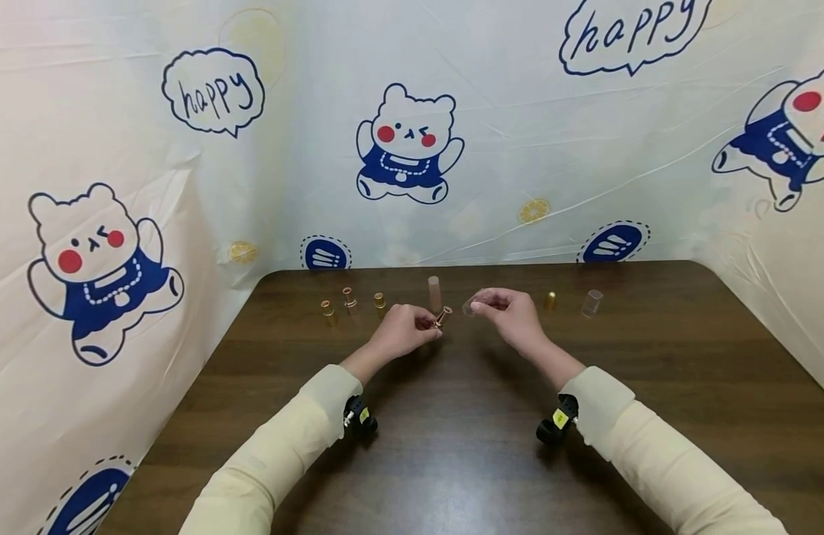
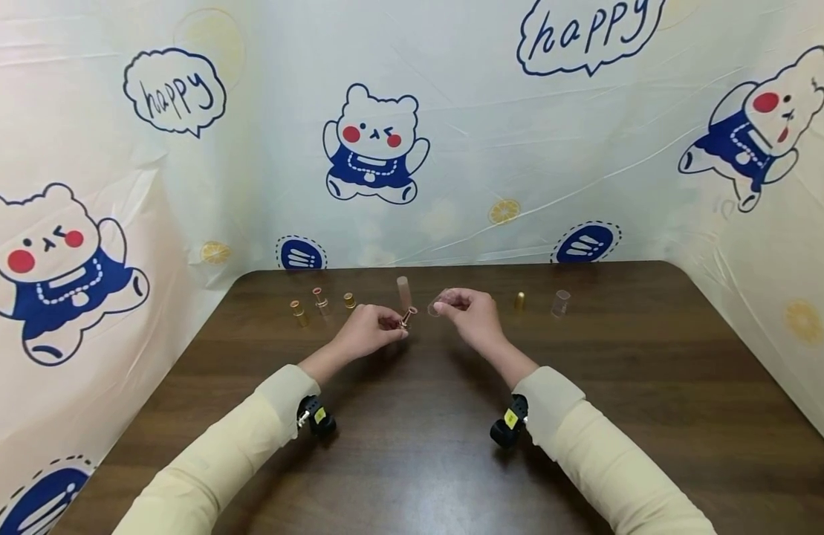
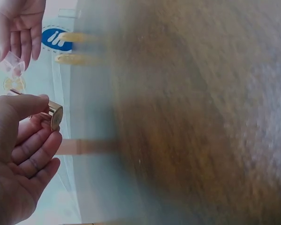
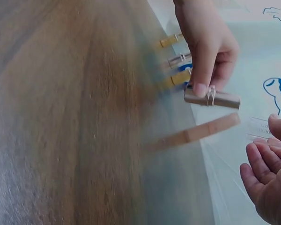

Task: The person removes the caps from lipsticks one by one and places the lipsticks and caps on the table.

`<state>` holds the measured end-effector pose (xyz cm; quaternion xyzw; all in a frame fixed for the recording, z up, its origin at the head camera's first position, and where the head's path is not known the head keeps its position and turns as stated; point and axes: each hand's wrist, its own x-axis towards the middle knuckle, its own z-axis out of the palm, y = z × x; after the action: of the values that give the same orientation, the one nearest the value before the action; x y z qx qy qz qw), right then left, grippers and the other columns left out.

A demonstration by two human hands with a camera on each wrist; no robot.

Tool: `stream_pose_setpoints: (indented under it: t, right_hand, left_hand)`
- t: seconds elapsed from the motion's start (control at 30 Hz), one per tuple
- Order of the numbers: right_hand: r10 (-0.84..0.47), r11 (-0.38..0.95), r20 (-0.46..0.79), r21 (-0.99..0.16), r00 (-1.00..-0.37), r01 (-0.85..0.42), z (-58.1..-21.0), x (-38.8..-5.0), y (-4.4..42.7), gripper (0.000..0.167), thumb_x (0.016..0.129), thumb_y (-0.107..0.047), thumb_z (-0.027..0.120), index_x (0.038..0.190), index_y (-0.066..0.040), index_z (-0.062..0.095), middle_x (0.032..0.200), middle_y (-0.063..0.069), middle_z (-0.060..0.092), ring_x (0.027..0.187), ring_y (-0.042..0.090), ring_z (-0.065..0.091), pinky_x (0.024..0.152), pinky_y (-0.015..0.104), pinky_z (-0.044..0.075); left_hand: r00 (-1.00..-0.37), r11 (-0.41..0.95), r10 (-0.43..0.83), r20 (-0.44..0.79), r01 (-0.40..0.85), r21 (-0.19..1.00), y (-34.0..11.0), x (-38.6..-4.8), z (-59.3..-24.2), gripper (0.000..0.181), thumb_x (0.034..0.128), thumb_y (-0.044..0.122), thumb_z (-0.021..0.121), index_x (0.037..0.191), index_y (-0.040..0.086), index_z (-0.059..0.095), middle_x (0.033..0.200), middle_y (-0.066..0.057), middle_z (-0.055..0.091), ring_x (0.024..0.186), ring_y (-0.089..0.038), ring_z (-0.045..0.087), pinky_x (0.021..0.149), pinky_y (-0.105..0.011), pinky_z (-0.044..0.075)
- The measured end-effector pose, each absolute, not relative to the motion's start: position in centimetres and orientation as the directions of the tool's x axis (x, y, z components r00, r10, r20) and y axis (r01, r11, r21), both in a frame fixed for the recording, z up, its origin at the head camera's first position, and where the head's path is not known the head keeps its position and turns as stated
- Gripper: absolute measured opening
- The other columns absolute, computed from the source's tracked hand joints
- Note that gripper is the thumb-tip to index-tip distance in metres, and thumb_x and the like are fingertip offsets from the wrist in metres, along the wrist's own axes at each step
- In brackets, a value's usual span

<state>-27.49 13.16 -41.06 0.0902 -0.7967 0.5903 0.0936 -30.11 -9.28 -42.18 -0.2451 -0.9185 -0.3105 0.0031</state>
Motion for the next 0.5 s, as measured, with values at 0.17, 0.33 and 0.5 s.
stream_pose_setpoints:
  t: [0.17, 0.33, 0.5]
  right_hand:
    - [-0.042, 0.308, 0.232, -0.922, -0.972, -0.234, -41.04, -27.58, 13.34, 0.018, 0.089, -0.019, 0.073, 0.099, -0.004, 0.073, 0.099, 0.007, 0.071, 0.088, 0.017, 0.065, 0.073, 0.027, 0.05]
    - [-0.06, 0.317, 0.225, -0.919, -0.973, -0.232, -41.17, -27.43, 13.32, 0.019, 0.089, -0.021, 0.073, 0.099, -0.005, 0.073, 0.101, 0.007, 0.071, 0.09, 0.018, 0.065, 0.075, 0.029, 0.051]
    - [-0.056, 0.328, 0.232, -0.914, -0.971, -0.237, -41.19, -27.37, 13.43, 0.022, 0.088, -0.021, 0.074, 0.102, -0.004, 0.072, 0.099, 0.007, 0.072, 0.087, 0.018, 0.066, 0.073, 0.028, 0.051]
  left_hand:
    - [-0.882, 0.674, 0.44, 0.172, 0.45, 0.585, -9.73, -30.13, -42.21, 0.01, 0.0862, 0.02, 0.075, 0.091, 0.011, 0.074, 0.082, 0.005, 0.068, 0.074, -0.007, 0.062, 0.069, -0.029, 0.052]
    - [-0.883, 0.675, 0.435, 0.174, 0.448, 0.586, -9.77, -30.08, -42.3, 0.01, 0.0857, 0.02, 0.076, 0.091, 0.011, 0.074, 0.081, 0.005, 0.068, 0.074, -0.007, 0.062, 0.069, -0.028, 0.052]
    - [-0.88, 0.67, 0.441, 0.178, 0.454, 0.587, -9.79, -30.07, -42.42, 0.01, 0.0852, 0.019, 0.076, 0.092, 0.011, 0.074, 0.082, 0.005, 0.068, 0.074, -0.007, 0.062, 0.07, -0.029, 0.052]
